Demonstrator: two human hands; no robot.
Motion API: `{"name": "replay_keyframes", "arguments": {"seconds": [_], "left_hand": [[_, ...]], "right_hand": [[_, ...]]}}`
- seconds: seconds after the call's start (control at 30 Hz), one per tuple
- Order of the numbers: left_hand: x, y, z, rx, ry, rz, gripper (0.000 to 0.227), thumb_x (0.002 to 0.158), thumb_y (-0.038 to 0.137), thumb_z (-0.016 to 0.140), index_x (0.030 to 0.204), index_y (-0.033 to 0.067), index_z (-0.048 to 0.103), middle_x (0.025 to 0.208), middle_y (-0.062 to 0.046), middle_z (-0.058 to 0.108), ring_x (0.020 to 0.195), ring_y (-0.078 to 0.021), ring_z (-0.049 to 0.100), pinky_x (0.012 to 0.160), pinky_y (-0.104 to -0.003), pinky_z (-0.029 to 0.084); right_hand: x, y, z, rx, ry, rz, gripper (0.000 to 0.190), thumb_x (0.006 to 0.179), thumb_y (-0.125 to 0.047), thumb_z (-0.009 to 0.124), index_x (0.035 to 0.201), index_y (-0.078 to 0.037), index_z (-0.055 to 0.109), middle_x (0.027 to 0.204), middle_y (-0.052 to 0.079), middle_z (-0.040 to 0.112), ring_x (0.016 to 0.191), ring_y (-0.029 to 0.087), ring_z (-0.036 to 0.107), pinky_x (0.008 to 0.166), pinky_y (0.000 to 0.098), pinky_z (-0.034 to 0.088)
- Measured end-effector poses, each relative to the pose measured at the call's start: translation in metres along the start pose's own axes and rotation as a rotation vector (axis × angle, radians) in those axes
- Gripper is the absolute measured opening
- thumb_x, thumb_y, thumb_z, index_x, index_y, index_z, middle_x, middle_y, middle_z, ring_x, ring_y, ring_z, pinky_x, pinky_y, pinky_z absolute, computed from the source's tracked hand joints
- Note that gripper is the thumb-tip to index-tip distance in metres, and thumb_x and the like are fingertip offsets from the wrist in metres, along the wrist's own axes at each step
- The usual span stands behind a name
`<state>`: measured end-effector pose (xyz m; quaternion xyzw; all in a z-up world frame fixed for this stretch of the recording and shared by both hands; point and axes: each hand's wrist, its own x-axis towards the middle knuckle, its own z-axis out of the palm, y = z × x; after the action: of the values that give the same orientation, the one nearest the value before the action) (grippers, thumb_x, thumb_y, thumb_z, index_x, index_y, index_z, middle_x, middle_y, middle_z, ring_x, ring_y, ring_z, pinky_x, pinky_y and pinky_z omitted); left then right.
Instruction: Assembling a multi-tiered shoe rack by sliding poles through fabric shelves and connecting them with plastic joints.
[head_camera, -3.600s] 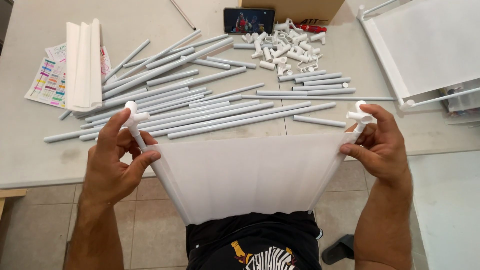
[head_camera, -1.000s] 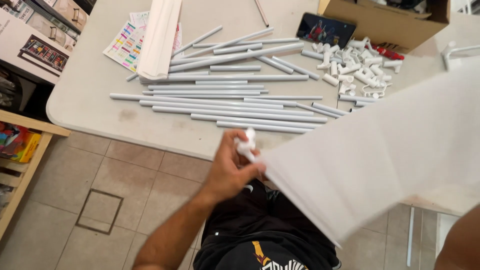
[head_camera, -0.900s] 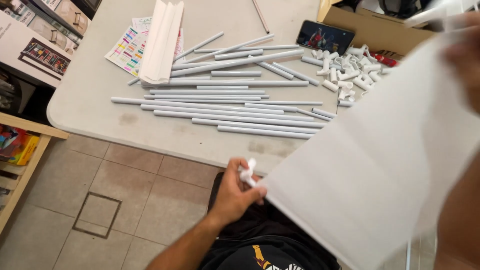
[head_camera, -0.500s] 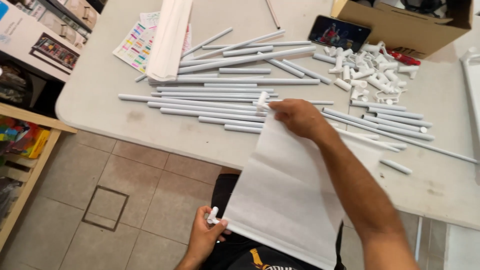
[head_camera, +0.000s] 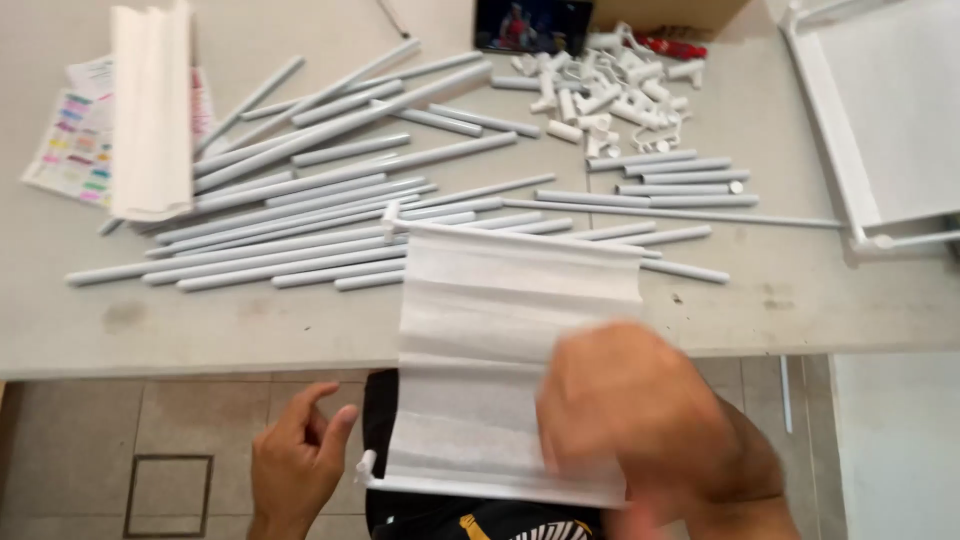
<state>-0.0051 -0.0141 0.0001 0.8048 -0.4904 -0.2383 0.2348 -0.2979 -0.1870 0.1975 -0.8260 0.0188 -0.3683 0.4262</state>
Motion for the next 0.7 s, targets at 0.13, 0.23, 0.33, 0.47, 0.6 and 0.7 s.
{"name": "replay_keyframes", "arguments": {"seconds": [0.13,0.23,0.33,0.47,0.6,0.7], "left_hand": [[0.047,0.061,0.031,0.002,0.068,0.64,0.028,0.092,0.034,0.073,0.11,0.0129,0.075,0.06,0.005,0.063,0.052,-0.0119,0.057,0.055,-0.031,0.048],[0.068,0.1,0.049,0.033,0.085,0.906,0.011,0.096,0.025,0.072,0.101,0.0151,0.069,0.056,0.006,0.047,0.049,-0.0136,0.041,0.049,-0.028,0.038],[0.094,0.098,0.054,0.049,0.048,0.913,0.022,0.096,0.032,0.072,0.102,0.0111,0.075,0.061,0.004,0.062,0.051,-0.0109,0.056,0.053,-0.031,0.051],[0.129,0.046,0.064,-0.139,0.189,0.638,0.013,0.094,0.019,0.076,0.099,0.0071,0.078,0.065,-0.001,0.064,0.056,-0.013,0.056,0.058,-0.03,0.047],[0.139,0.009,0.069,-0.324,0.317,0.416,0.011,0.1,0.015,0.075,0.098,0.0043,0.076,0.066,-0.006,0.061,0.059,-0.0165,0.057,0.057,-0.031,0.045],[0.138,0.006,0.074,-0.368,0.356,0.387,0.016,0.104,0.014,0.069,0.098,-0.0003,0.073,0.074,-0.005,0.065,0.065,-0.0139,0.057,0.06,-0.028,0.045]], "right_hand": [[-0.009,-0.035,-0.002,0.265,0.036,0.098,0.035,0.11,-0.021,0.046,0.084,0.001,0.057,0.074,0.012,0.063,0.06,0.031,0.069,0.058,0.0419,0.057],[-0.016,-0.031,-0.006,0.167,0.002,0.13,0.034,0.109,-0.025,0.045,0.091,0.0,0.059,0.075,0.012,0.062,0.064,0.033,0.067,0.06,0.0429,0.055],[-0.018,-0.017,-0.011,0.109,-0.094,0.146,0.035,0.108,-0.028,0.044,0.098,0.0,0.061,0.077,0.013,0.062,0.067,0.034,0.065,0.063,0.0439,0.052],[-0.035,0.041,-0.025,0.07,-0.219,0.136,0.037,0.108,-0.032,0.043,0.105,0.0,0.063,0.078,0.013,0.061,0.07,0.035,0.064,0.066,0.0448,0.05],[-0.086,0.151,-0.086,-0.427,0.212,0.657,0.009,0.09,-0.01,0.072,0.099,-0.011,0.075,0.082,0.004,0.076,0.073,0.02,0.072,0.066,0.0338,0.059],[-0.116,0.202,-0.15,-0.638,0.57,0.93,0.007,0.097,-0.008,0.067,0.101,-0.009,0.072,0.093,0.005,0.074,0.081,0.016,0.069,0.071,0.0277,0.06]]}}
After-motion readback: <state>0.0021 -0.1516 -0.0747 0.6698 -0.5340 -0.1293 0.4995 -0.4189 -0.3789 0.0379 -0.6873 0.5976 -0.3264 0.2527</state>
